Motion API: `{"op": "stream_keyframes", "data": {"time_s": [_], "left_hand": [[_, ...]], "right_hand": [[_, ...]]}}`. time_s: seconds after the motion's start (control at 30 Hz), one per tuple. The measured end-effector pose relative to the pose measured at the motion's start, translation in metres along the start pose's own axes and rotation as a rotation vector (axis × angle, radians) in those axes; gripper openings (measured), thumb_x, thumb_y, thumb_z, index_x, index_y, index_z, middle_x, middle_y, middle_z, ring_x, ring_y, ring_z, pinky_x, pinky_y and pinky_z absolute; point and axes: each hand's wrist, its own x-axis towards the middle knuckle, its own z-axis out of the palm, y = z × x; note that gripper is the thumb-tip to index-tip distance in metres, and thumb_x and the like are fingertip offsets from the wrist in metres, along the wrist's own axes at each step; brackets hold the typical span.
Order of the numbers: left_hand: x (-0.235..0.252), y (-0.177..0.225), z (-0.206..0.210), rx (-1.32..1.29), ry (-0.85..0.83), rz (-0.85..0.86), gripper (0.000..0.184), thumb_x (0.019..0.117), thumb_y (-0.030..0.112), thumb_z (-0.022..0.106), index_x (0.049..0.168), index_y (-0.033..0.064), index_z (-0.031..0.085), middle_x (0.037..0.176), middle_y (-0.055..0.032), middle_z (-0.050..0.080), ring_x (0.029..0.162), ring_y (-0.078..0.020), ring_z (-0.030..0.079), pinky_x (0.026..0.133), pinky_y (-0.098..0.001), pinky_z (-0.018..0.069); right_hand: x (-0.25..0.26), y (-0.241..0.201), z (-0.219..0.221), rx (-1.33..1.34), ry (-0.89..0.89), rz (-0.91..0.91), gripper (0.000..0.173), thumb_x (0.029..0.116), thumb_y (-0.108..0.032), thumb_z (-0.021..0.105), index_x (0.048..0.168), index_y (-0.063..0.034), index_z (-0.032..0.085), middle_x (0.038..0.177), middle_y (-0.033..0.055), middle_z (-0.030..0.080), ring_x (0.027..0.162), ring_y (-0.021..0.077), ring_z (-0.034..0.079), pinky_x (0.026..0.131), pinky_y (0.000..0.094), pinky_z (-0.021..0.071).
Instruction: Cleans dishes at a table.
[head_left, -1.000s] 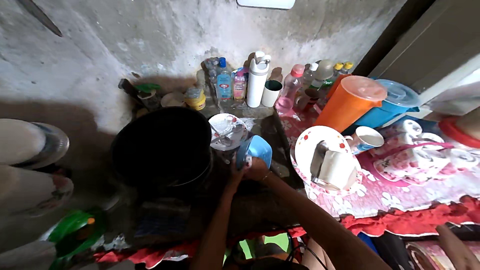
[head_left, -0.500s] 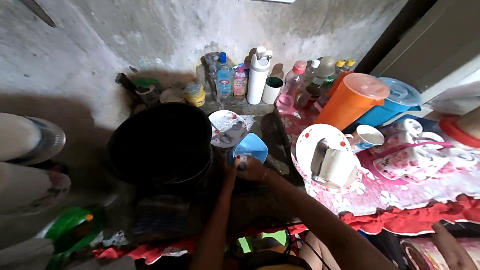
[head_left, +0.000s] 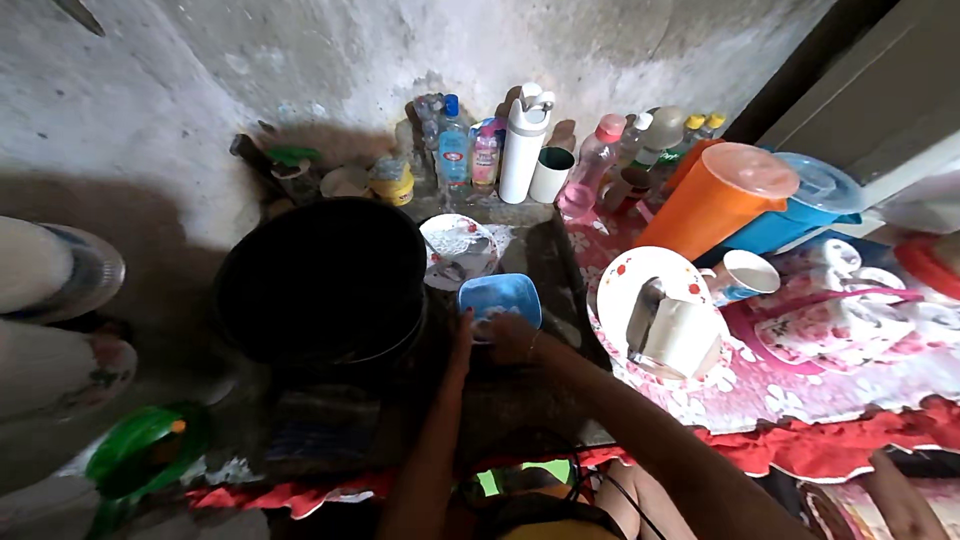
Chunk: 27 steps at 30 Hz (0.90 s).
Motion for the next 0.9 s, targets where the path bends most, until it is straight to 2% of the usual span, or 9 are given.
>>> {"op": "stream_keyframes", "data": {"time_s": [0.07, 0.17, 0.23, 0.33, 0.47, 0.6, 0.73, 0.83, 0.9], "left_hand": [[0.0, 0.002, 0.001, -0.013, 0.007, -0.003, 0.054, 0.1095, 0.015, 0.043, 0.157, -0.0045, 0.028, 0.158, -0.0273, 0.035, 0.145, -0.0328, 0.039, 0.118, -0.0451, 0.0329], [-0.001, 0.002, 0.003, 0.011, -0.011, -0.034, 0.055, 0.1089, 0.015, 0.046, 0.157, -0.0035, 0.029, 0.159, -0.0266, 0.035, 0.145, -0.0335, 0.039, 0.117, -0.0462, 0.034], [0.001, 0.0, 0.001, 0.03, -0.005, -0.061, 0.055, 0.1087, 0.015, 0.046, 0.158, -0.0011, 0.029, 0.159, -0.026, 0.036, 0.145, -0.035, 0.039, 0.116, -0.0491, 0.0353], [-0.002, 0.002, 0.0, 0.062, 0.041, -0.057, 0.051, 0.1088, 0.009, 0.043, 0.156, -0.0054, 0.031, 0.159, -0.0283, 0.034, 0.147, -0.0352, 0.036, 0.12, -0.046, 0.0303], [0.007, -0.012, -0.005, 0.173, 0.064, 0.097, 0.046, 0.1058, -0.001, 0.037, 0.15, -0.0116, 0.038, 0.153, -0.0305, 0.043, 0.143, -0.0335, 0.044, 0.119, -0.0421, 0.035], [0.002, -0.01, -0.007, 0.294, 0.105, 0.109, 0.045, 0.1026, -0.006, 0.04, 0.147, -0.0105, 0.044, 0.15, -0.0281, 0.048, 0.141, -0.0327, 0.047, 0.119, -0.0423, 0.0356], [-0.011, 0.002, -0.002, 0.402, 0.052, 0.031, 0.045, 0.102, -0.006, 0.043, 0.147, -0.0091, 0.046, 0.148, -0.0285, 0.051, 0.139, -0.0347, 0.05, 0.117, -0.0449, 0.0375], [-0.01, 0.02, -0.006, 0.415, -0.086, -0.084, 0.048, 0.1021, -0.007, 0.043, 0.15, -0.0066, 0.041, 0.15, -0.0286, 0.047, 0.139, -0.0358, 0.048, 0.115, -0.0468, 0.0391], [-0.002, 0.024, -0.006, 0.454, -0.141, -0.128, 0.046, 0.103, -0.004, 0.044, 0.149, -0.0062, 0.043, 0.147, -0.0289, 0.05, 0.136, -0.0361, 0.05, 0.113, -0.0478, 0.0412]], "right_hand": [[-0.002, 0.015, -0.004, -0.111, -0.166, 0.053, 0.063, 0.0905, -0.012, 0.074, 0.148, -0.0016, 0.051, 0.154, 0.0304, 0.041, 0.141, 0.052, 0.039, 0.111, 0.0714, 0.0292], [-0.001, 0.022, -0.001, -0.115, -0.154, 0.05, 0.048, 0.0938, 0.0, 0.066, 0.141, 0.0023, 0.056, 0.143, 0.0315, 0.051, 0.131, 0.0498, 0.051, 0.104, 0.0651, 0.0424], [-0.005, 0.012, -0.002, -0.016, -0.075, 0.033, 0.047, 0.0957, 0.001, 0.062, 0.142, 0.0034, 0.055, 0.14, 0.0318, 0.054, 0.13, 0.0481, 0.054, 0.106, 0.0613, 0.043], [-0.009, 0.003, 0.001, 0.06, 0.034, 0.055, 0.047, 0.0993, -0.012, 0.062, 0.144, 0.0009, 0.054, 0.141, 0.0282, 0.057, 0.132, 0.0442, 0.054, 0.108, 0.0603, 0.0416], [-0.018, 0.01, -0.009, 0.224, 0.207, 0.017, 0.055, 0.0974, -0.038, 0.068, 0.138, -0.0017, 0.062, 0.14, 0.0226, 0.061, 0.133, 0.037, 0.056, 0.113, 0.0556, 0.0408], [-0.02, 0.003, -0.041, 0.338, 0.445, 0.134, 0.047, 0.1018, -0.035, 0.064, 0.127, 0.0044, 0.066, 0.132, 0.0261, 0.063, 0.124, 0.0389, 0.061, 0.108, 0.0553, 0.0437], [0.014, 0.01, -0.042, 0.013, 0.2, 0.213, 0.037, 0.1069, -0.019, 0.05, 0.137, 0.0012, 0.061, 0.142, 0.0261, 0.057, 0.135, 0.0428, 0.052, 0.111, 0.0589, 0.0398], [0.028, 0.007, -0.044, 0.059, 0.156, 0.252, 0.037, 0.1059, -0.013, 0.053, 0.135, 0.0088, 0.058, 0.141, 0.0303, 0.055, 0.135, 0.0448, 0.052, 0.111, 0.0585, 0.0398], [0.034, 0.007, -0.042, 0.047, 0.163, 0.2, 0.035, 0.1035, -0.014, 0.057, 0.131, 0.007, 0.062, 0.137, 0.0298, 0.058, 0.131, 0.0448, 0.054, 0.109, 0.0596, 0.0419]]}}
